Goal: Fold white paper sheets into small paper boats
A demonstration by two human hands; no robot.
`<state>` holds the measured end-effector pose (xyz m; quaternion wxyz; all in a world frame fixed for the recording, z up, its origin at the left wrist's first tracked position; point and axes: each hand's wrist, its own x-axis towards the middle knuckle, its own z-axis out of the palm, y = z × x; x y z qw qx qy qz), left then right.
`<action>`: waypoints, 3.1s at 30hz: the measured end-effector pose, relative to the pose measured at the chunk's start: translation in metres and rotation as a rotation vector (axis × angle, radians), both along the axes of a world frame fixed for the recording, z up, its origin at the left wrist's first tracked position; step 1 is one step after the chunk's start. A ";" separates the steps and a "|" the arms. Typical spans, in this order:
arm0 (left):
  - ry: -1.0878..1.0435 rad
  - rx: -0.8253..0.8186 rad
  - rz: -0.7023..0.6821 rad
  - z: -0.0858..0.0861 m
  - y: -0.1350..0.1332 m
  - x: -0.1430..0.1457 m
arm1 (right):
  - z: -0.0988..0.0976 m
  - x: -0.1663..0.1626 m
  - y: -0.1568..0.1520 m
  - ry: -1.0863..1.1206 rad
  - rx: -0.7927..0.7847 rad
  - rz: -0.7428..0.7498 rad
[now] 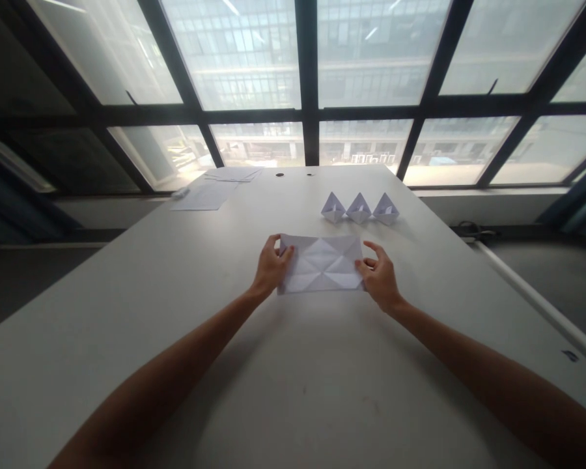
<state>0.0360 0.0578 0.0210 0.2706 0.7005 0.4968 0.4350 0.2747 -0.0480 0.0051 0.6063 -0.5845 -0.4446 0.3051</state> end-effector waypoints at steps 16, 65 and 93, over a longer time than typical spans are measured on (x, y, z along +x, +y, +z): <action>0.897 0.249 -0.490 -0.037 -0.049 0.032 | 0.003 -0.006 -0.008 -1.078 -0.093 -0.069; 0.793 0.300 -0.238 -0.015 -0.027 0.005 | -0.034 0.001 0.002 -1.281 -0.282 0.175; 0.884 0.282 -0.678 -0.024 -0.049 0.026 | -0.024 -0.035 -0.011 -1.230 -0.240 0.327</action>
